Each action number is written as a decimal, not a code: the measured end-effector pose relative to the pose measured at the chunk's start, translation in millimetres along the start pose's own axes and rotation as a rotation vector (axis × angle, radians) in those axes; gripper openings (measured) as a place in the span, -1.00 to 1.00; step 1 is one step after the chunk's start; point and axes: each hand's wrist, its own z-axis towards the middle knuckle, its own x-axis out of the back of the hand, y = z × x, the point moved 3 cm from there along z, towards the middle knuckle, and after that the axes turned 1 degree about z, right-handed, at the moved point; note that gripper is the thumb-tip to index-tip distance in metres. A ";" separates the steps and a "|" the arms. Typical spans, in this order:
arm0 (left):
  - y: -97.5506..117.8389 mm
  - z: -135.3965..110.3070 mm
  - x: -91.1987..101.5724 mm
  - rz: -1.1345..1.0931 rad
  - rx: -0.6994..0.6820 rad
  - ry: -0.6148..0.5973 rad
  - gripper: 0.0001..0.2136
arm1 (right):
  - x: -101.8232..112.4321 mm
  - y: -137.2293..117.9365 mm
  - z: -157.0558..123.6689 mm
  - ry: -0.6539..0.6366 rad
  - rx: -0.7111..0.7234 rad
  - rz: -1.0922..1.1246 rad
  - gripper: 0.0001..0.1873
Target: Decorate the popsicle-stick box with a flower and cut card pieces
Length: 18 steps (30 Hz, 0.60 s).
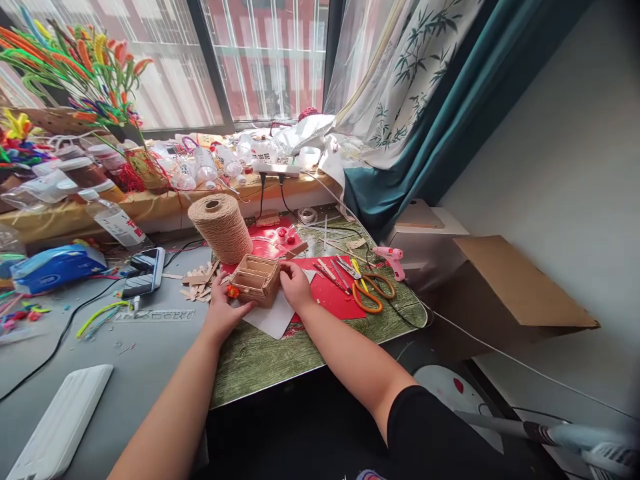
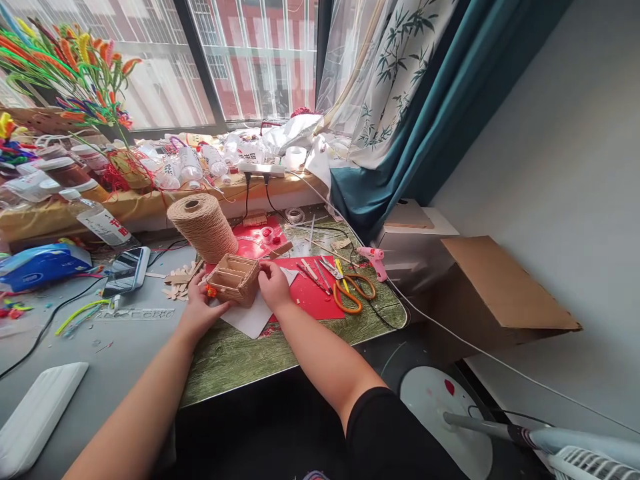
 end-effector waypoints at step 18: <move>-8.0 4.6 8.6 0.007 0.073 -0.042 -0.03 | -4.6 -3.0 -4.6 -0.017 -0.035 -0.037 -0.63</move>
